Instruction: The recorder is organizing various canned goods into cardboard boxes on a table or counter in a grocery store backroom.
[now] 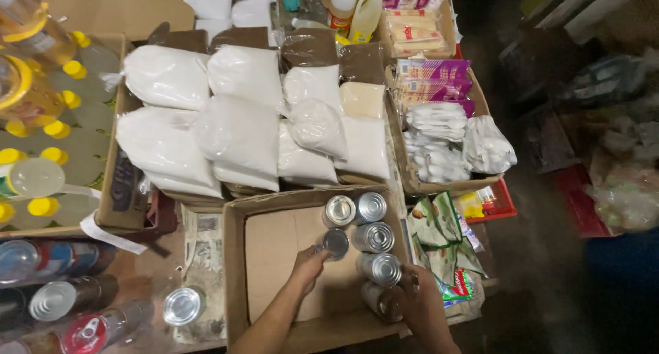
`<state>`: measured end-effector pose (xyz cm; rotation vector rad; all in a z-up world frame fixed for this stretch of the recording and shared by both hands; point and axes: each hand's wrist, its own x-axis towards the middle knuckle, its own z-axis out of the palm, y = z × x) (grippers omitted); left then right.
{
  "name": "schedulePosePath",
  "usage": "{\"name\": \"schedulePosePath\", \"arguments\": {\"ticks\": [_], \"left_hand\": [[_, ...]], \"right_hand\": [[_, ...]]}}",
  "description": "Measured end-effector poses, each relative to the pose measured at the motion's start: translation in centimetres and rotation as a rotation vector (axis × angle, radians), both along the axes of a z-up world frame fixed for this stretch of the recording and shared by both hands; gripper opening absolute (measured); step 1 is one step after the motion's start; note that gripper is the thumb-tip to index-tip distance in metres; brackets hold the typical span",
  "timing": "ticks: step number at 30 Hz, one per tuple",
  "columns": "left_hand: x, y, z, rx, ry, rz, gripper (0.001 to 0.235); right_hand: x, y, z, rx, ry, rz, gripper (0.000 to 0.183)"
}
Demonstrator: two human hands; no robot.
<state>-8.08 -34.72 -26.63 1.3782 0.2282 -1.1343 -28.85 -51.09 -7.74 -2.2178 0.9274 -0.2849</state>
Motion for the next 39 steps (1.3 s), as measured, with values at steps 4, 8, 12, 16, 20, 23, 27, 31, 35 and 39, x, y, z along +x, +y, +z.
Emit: {"name": "schedulePosePath", "arguments": {"ticks": [4, 8, 12, 16, 20, 23, 27, 31, 35, 39], "left_hand": [[-0.8, -2.2, -2.9, -0.049, -0.073, 0.076, 0.037], [-1.6, -3.2, -4.1, -0.094, -0.032, 0.094, 0.039], [-1.8, -3.8, -4.5, -0.117, 0.025, 0.142, 0.046], [-1.7, -4.5, -3.2, -0.051, 0.111, 0.297, 0.053], [-1.1, -5.1, -3.3, -0.006, 0.036, 0.263, 0.052], [-0.6, -4.9, -2.7, 0.010, 0.033, 0.222, 0.053], [0.0, -4.0, 1.0, 0.011, 0.045, 0.091, 0.061], [0.2, -2.7, 5.1, 0.150, 0.068, 0.062, 0.070], [-0.6, 0.6, 4.2, 0.066, 0.029, 0.086, 0.058], [-1.4, 5.6, 4.8, -0.126, -0.043, 0.205, 0.046]], "right_hand": [[-3.1, -2.2, -3.8, -0.205, -0.042, 0.038, 0.054], [-5.3, -2.5, -8.8, -0.056, 0.152, -0.088, 0.065], [-6.6, -2.0, -12.2, 0.294, 0.148, -0.159, 0.082], [-6.3, -2.2, -12.0, -0.092, 0.158, 0.250, 0.084], [-5.9, -2.4, -10.9, 0.107, 0.306, 0.120, 0.087], [-7.2, -2.5, -13.5, 0.202, 0.301, 0.005, 0.087], [-8.5, -2.8, -16.6, 0.063, 0.135, -0.024, 0.099], [-8.4, -4.8, -17.7, 0.196, 0.311, 0.015, 0.072], [-8.7, -7.8, -21.1, 0.461, 0.096, -0.016, 0.078], [-4.4, -6.8, -13.9, -0.035, 0.223, -0.064, 0.068]]}}
